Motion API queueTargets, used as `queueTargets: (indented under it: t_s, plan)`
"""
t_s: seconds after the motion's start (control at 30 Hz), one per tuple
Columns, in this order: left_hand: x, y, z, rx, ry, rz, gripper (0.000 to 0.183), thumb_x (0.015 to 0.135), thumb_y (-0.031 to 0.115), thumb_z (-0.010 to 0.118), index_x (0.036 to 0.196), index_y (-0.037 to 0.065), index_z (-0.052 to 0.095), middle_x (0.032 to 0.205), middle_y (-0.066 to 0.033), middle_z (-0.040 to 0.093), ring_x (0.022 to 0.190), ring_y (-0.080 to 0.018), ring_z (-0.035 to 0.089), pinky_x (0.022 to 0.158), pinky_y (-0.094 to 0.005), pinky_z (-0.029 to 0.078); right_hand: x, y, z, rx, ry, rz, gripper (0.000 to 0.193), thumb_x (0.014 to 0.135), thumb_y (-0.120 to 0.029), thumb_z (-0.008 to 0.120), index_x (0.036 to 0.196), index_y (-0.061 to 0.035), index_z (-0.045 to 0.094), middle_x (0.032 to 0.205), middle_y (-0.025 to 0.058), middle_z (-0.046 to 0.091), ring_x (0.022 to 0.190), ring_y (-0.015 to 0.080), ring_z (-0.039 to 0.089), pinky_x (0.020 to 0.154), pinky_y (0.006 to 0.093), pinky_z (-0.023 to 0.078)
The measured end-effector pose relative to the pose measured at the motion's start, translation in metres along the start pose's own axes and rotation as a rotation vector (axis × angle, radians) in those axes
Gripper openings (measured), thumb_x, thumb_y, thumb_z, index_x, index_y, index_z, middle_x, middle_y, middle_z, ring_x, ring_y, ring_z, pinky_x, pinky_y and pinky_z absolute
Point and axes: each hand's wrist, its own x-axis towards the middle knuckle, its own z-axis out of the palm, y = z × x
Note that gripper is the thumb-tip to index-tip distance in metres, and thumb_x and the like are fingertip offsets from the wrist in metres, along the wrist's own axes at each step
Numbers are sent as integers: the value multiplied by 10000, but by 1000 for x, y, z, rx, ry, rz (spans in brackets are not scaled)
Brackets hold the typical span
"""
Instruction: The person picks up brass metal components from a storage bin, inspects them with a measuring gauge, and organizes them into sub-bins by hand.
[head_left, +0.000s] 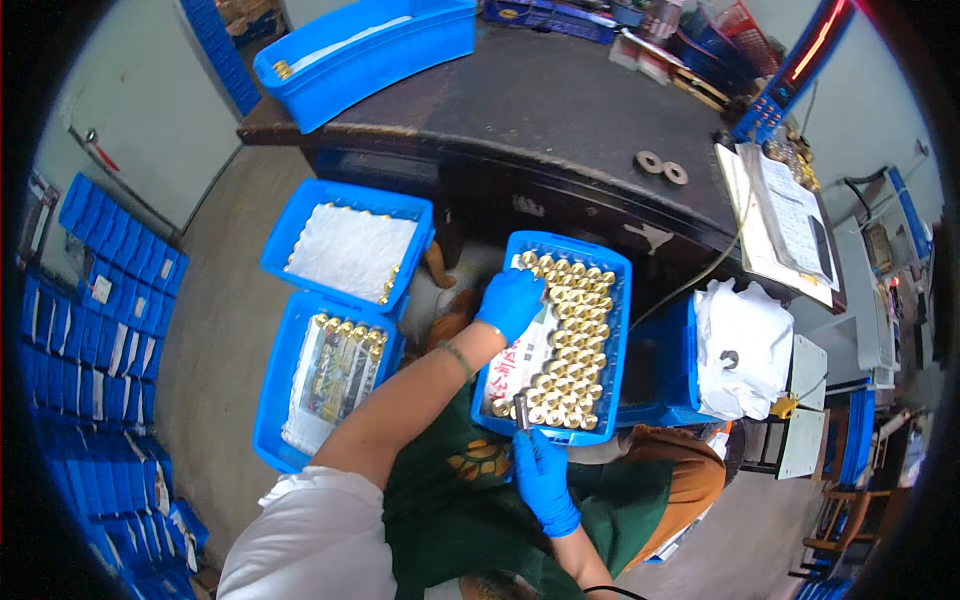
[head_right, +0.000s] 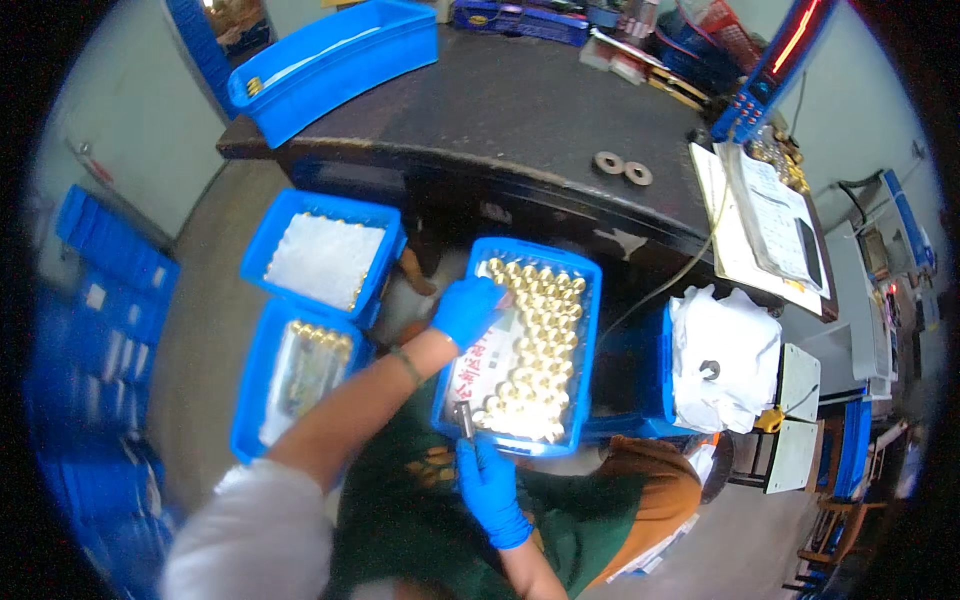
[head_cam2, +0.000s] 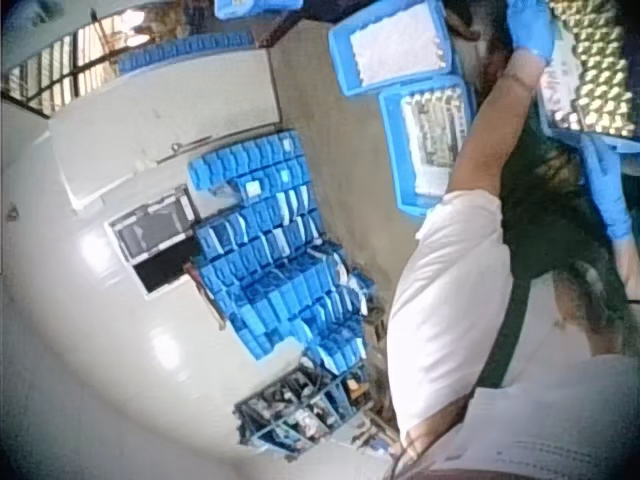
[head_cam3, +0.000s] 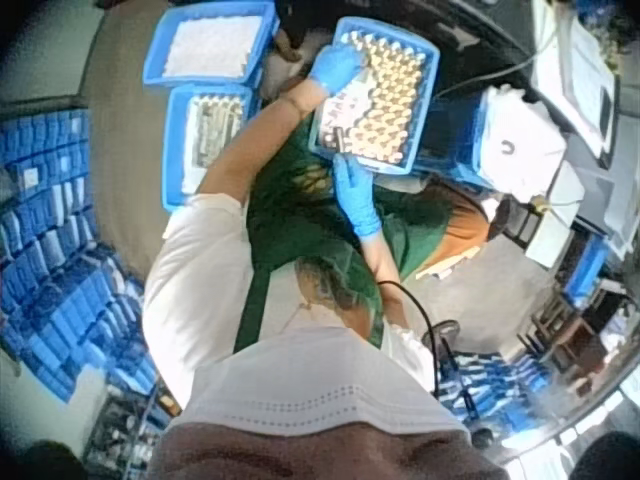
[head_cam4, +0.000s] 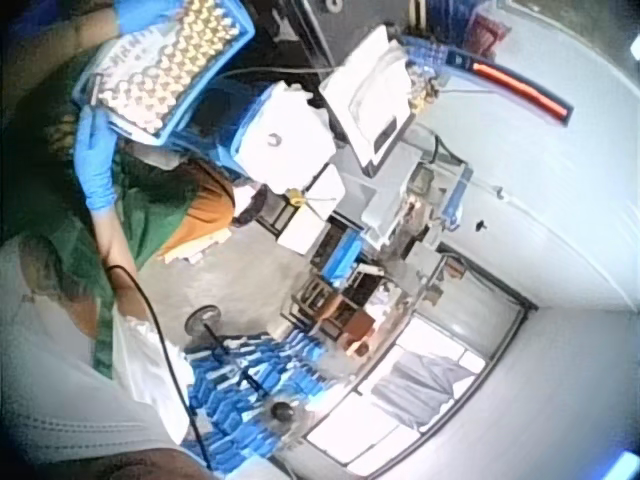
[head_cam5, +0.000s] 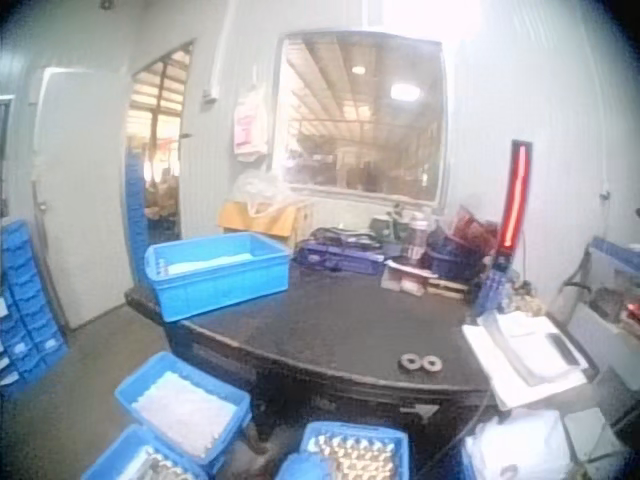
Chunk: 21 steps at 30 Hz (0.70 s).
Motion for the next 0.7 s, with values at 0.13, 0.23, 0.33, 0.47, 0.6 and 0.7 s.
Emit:
queueTargets:
  t_s: [0.13, 0.23, 0.33, 0.47, 0.6, 0.7]
  plan:
    - [33, -24, 64, 437, -153, -119, 127, 734, 105, 559, 786, 72, 671, 821, -104, 634, 780, -251, 610, 678, -362, 470, -6, -2, -5, 13, 29, 3, 199, 898, -186, 508, 789, -23, 541, 549, 69, 537, 475, 111, 506, 459, 276, 413]
    - [39, -21, 62, 452, -183, -134, 129, 732, 96, 554, 765, 67, 675, 776, -107, 642, 744, -255, 622, 659, -362, 479, -6, -6, -15, 15, 78, 23, 199, 893, -180, 512, 782, -18, 542, 555, 89, 544, 468, 145, 524, 465, 289, 417]
    - [33, -19, 51, 250, -246, -186, 121, 726, 140, 585, 750, 54, 667, 751, -118, 636, 718, -261, 620, 652, -363, 485, 1, 9, -18, 3, 101, -69, 229, 907, -178, 491, 760, -12, 549, 556, 12, 517, 477, 72, 461, 436, 246, 378]
    - [6, 32, -6, -1056, -426, -593, 320, 748, 204, 667, 1007, 40, 573, 934, -111, 627, 817, -224, 619, 696, -322, 499, 15, 7, -31, 35, 92, -25, 239, 900, -204, 499, 769, -10, 547, 568, 55, 526, 459, 113, 493, 441, 267, 396]
    - [-31, 88, -86, -1707, -378, -577, 343, 821, 106, 548, 1138, 1, 472, 1077, -103, 537, 958, -178, 547, 812, -289, 466, 22, -20, -29, 193, 78, 106, 270, 912, -236, 484, 752, -25, 537, 555, 34, 505, 438, 99, 471, 425, 252, 375]
    - [-46, 106, -112, -1478, -333, -422, 372, 812, 55, 517, 1165, -42, 449, 1008, -67, 552, 917, -128, 541, 801, -253, 461, 18, -36, -24, 300, 128, 106, 309, 930, -254, 456, 718, -39, 518, 532, -4, 482, 415, 79, 442, 399, 233, 343]
